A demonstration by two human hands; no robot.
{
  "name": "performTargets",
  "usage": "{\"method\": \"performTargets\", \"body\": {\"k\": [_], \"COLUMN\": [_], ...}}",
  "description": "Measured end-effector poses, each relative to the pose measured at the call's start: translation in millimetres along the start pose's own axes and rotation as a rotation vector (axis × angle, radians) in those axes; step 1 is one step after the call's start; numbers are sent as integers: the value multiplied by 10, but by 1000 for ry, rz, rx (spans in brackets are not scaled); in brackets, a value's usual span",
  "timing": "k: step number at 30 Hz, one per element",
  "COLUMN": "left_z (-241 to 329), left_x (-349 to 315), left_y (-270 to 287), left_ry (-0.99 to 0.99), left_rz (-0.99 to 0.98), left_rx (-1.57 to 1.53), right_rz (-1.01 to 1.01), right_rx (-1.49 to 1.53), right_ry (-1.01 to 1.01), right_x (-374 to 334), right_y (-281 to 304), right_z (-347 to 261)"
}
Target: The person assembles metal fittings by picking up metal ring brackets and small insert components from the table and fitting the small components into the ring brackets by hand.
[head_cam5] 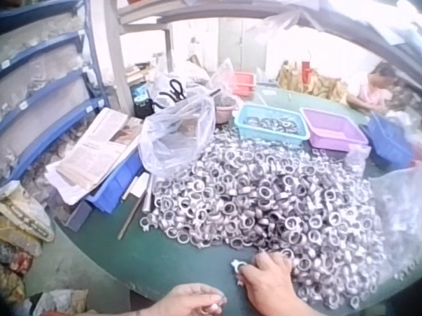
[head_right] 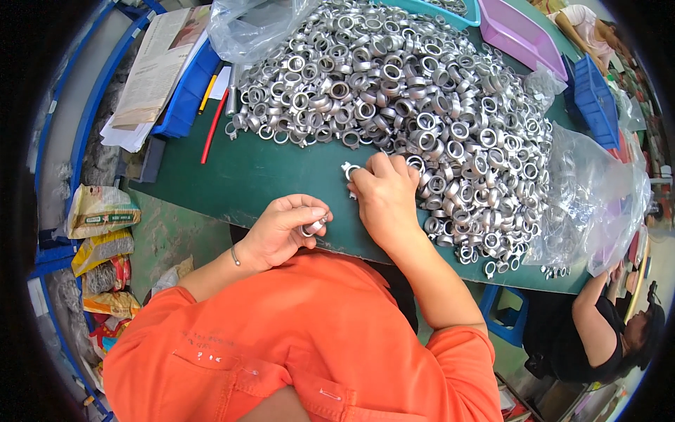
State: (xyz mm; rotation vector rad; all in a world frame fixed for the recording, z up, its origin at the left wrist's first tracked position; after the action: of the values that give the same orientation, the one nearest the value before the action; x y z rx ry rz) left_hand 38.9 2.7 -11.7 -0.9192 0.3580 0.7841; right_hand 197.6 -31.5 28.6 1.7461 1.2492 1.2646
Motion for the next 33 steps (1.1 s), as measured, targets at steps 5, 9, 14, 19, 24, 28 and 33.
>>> {"method": "performTargets", "body": {"k": [5, 9, 14, 19, 24, 28, 33], "left_z": [43, 150, 192, 273, 254, 196, -167], "left_x": [-25, -75, -98, -170, -176, -148, -47], "left_y": [-52, -110, -119, -218, -208, -175, 56], "left_ry": [-138, -286, -407, -904, -948, -490, 207], "left_rz": [34, -17, 32, 17, -22, 63, -246], "left_rx": [28, 179, 482, 850, 906, 500, -396], "right_rz": [-47, -128, -3, -125, -325, 40, -90], "right_rx": [748, 1074, 842, 1324, 1495, 1209, 995], "right_ry": [-202, -290, 30, -361, -490, -117, 329], "right_x": [-129, -216, -165, -303, -300, -273, -238], "right_y": [-55, -117, 14, -131, -130, -6, 185], "right_z": [-7, -13, -134, -53, -55, -120, -435]}}
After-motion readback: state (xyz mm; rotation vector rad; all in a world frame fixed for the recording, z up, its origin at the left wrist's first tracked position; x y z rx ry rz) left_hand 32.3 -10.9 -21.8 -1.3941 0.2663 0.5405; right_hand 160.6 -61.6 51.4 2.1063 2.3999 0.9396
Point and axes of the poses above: each hand's wrist, its own x-axis towards the middle knuckle, its own y-axis out of the back of the hand, z = x × y, the point moved 4 cm from there along x, towards the middle knuckle, and after that the axes turned 2 degrees about -y, right-handed, at the moved point
